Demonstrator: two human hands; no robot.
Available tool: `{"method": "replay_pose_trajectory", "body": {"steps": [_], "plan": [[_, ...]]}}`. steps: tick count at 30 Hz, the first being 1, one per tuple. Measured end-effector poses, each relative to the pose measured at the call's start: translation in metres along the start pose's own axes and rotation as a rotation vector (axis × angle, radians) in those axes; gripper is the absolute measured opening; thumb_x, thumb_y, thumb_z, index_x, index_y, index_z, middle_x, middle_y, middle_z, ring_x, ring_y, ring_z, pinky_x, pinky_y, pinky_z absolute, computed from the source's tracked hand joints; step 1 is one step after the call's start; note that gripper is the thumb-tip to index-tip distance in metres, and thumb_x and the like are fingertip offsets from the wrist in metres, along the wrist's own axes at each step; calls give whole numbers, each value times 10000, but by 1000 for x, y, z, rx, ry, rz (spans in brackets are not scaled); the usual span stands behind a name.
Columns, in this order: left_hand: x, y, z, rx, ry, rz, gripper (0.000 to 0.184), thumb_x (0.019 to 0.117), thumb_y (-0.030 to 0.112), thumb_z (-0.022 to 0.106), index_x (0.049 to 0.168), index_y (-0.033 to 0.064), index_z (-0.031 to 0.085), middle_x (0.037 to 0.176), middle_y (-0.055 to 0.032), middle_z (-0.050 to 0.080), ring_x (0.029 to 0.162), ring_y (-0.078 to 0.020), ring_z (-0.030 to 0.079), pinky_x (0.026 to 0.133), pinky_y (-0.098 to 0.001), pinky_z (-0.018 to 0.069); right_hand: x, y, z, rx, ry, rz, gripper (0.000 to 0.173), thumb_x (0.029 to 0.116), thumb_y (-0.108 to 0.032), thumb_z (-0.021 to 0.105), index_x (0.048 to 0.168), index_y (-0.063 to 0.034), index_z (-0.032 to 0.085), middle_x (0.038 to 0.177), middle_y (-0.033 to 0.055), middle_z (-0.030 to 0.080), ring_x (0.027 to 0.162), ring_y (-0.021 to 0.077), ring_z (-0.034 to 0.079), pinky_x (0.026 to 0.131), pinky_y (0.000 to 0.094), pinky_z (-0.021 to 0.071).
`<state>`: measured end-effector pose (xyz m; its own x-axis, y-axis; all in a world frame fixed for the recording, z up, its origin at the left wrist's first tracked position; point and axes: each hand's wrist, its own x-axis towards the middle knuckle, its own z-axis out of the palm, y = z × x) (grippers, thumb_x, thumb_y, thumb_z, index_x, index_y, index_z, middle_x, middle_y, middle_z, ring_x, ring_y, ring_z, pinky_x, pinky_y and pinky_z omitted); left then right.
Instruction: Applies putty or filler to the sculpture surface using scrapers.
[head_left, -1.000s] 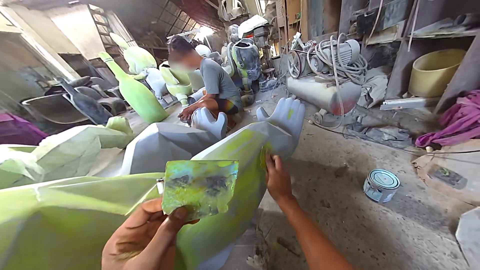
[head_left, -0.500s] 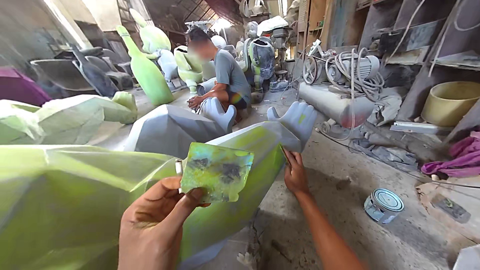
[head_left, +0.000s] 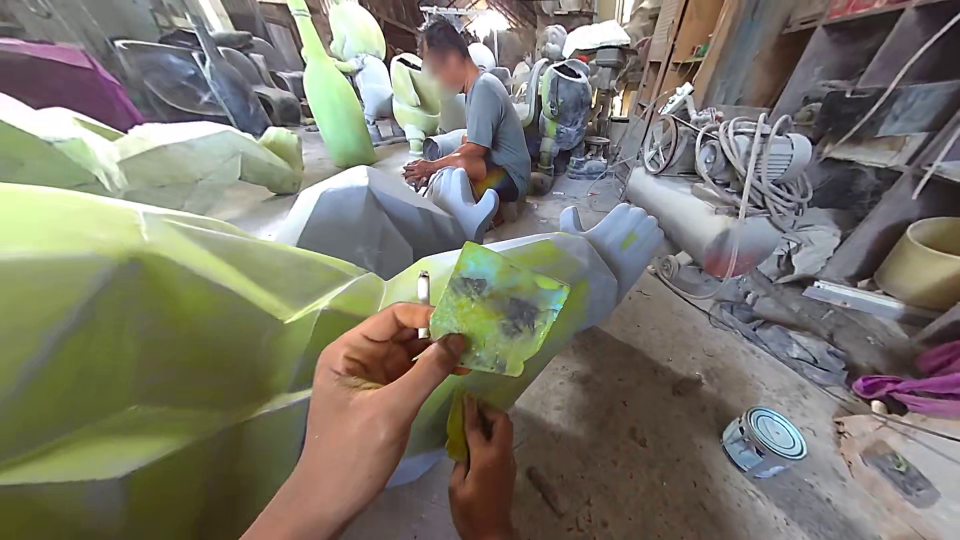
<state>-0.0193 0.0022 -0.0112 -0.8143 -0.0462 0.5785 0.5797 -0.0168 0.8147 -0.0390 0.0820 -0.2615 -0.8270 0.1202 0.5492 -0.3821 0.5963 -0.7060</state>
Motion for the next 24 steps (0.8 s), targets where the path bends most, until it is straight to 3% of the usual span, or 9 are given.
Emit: {"method": "replay_pose_trajectory", "body": {"steps": [3, 6, 10, 12, 16, 18, 21, 24], "plan": [[0, 2, 2, 20, 0, 27, 175, 911, 114, 681, 1083, 85, 705, 955, -125, 714, 790, -226, 718, 715, -346, 641, 12, 3, -19, 109, -46, -20, 595, 840, -81, 575, 1398, -267, 657, 1310, 47, 619, 1156, 133, 624, 874, 340, 604], [2, 4, -4, 12, 16, 46, 179, 906, 112, 685, 1081, 80, 705, 962, -131, 714, 790, -234, 720, 712, -354, 644, 63, 11, -61, 214, 69, -42, 466, 896, -79, 548, 1334, -160, 687, 1300, 67, 629, 1137, 139, 639, 881, 364, 603], [-1, 2, -9, 17, 35, 43, 171, 908, 125, 690, 1076, 94, 708, 960, -117, 714, 786, -222, 719, 708, -346, 644, 119, 21, -73, -27, 199, -10, 471, 1028, -198, 438, 1482, -177, 562, 1369, 71, 589, 1126, 194, 646, 856, 420, 606], [0, -2, -8, 22, 29, 29, 171, 908, 136, 698, 1075, 100, 706, 939, -114, 718, 774, -220, 720, 699, -341, 643, 115, 9, -52, -215, 227, -1, 520, 964, -166, 529, 1483, -144, 554, 1302, 131, 598, 1032, 248, 678, 733, 423, 623], [5, -8, -7, 6, 35, 14, 169, 901, 137, 705, 1068, 106, 710, 932, -105, 716, 770, -203, 717, 703, -333, 640, 73, -13, -15, -373, 150, 64, 613, 845, -166, 712, 1447, -208, 610, 1274, 158, 595, 1115, 265, 640, 708, 366, 615], [6, -8, -9, -2, 41, 11, 150, 915, 126, 688, 1062, 100, 706, 941, -108, 713, 779, -207, 716, 708, -335, 640, 51, -7, -12, -352, 98, 31, 632, 840, -156, 680, 1461, -235, 599, 1264, 142, 603, 1110, 235, 640, 716, 347, 611], [8, -8, -9, -17, 63, 15, 163, 901, 133, 698, 1060, 99, 712, 936, -116, 717, 769, -221, 720, 696, -340, 644, 51, 9, -36, -153, 29, -63, 581, 832, -133, 609, 1396, -263, 663, 1218, 68, 652, 1091, 182, 637, 839, 376, 585], [10, -6, -12, -30, 80, 26, 159, 898, 142, 710, 1051, 97, 711, 925, -118, 717, 761, -227, 719, 695, -345, 644, 99, 30, -78, 22, 110, -111, 468, 895, -86, 535, 1336, -147, 680, 1257, 104, 640, 1122, 206, 644, 900, 424, 590]]}}
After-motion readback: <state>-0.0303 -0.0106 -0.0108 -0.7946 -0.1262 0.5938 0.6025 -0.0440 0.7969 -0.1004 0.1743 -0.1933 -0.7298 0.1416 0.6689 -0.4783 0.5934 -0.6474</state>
